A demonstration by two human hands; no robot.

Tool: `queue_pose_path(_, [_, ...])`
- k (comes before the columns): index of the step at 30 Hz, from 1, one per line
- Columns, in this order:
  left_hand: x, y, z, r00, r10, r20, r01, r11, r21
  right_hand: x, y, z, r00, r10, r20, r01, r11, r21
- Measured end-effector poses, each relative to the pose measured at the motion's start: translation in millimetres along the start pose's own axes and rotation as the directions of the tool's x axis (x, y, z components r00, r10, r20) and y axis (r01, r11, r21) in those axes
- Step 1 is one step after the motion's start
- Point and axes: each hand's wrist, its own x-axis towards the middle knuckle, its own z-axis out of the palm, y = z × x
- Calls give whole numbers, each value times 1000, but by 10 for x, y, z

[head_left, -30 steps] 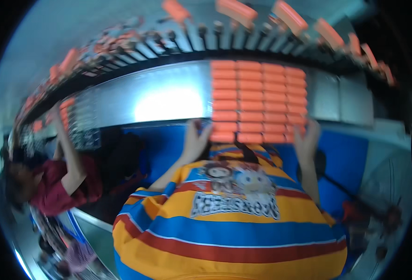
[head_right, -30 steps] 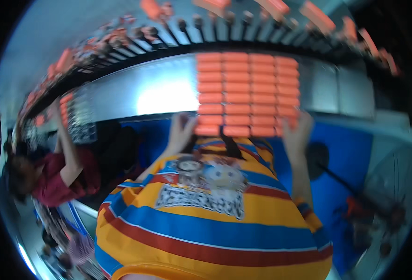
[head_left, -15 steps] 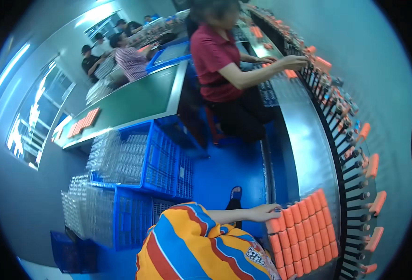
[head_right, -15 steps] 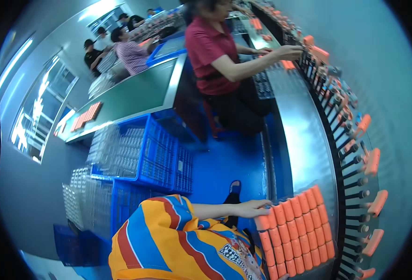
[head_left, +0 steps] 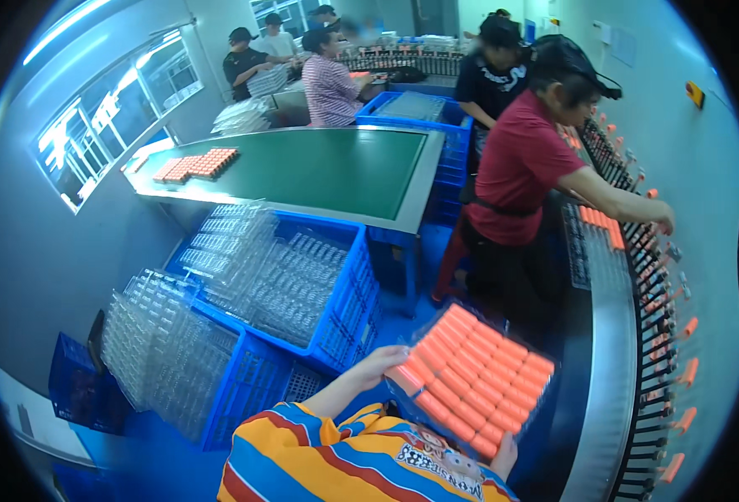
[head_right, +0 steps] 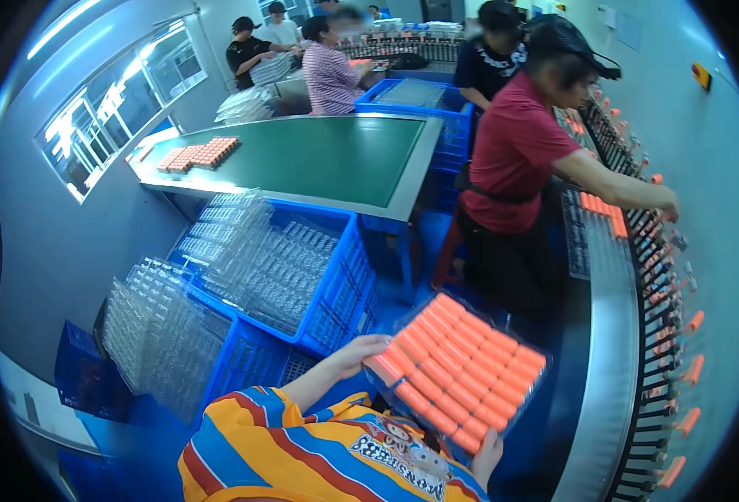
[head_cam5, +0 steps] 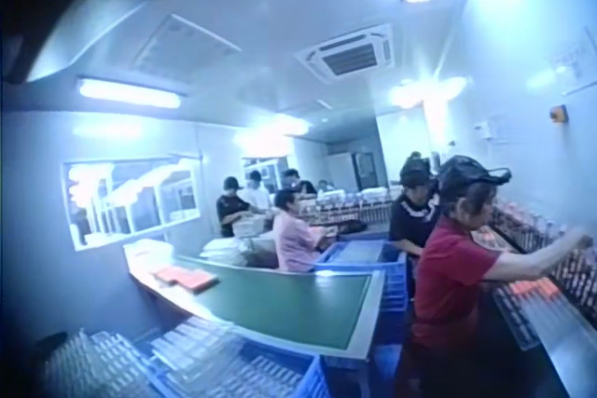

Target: The person takes empty plastic trays from a container, fills them with plastic parts removed from a rotating line, and places the filled trays onto a conveyor belt.

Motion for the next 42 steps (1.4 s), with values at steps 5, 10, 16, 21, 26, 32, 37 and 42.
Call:
queue_pose_path(5, [-39,898,-743,960,171,-221,-188,981,-58,860,-727,1217,978,32,206,-76,975,209])
queue_pose_path(10, [368,1573,-1450,827,327,-457,-320,943,96,1509,-1545,2377,939,-18,344,-52,980,194])
queue_pose_path(16, [877,1879,-2171,782,349,-517,-294,937,189,2052,-1841,3237,914,50,403,-116,983,142])
queue_pose_path(21, [1472,2058,-2430,821,225,-525,-231,971,56,2674,-1658,3654,897,135,421,-190,978,91])
queue_pose_path(26, [2197,2398,-2881,856,101,-506,-102,994,25,3370,-1900,4212,889,244,388,-271,962,15])
queue_pose_path(32, [3017,2764,-3841,772,99,-628,-184,980,-72,4459,-1914,4954,810,141,570,242,804,-543])
queue_pose_path(37, [3069,3052,-4222,593,-88,-800,-218,940,-264,4074,-2772,5625,565,-607,559,813,291,-505])
queue_pose_path(42, [2923,3077,-4182,567,-108,-817,-115,971,-208,3541,-2962,6779,86,-547,833,964,255,68])
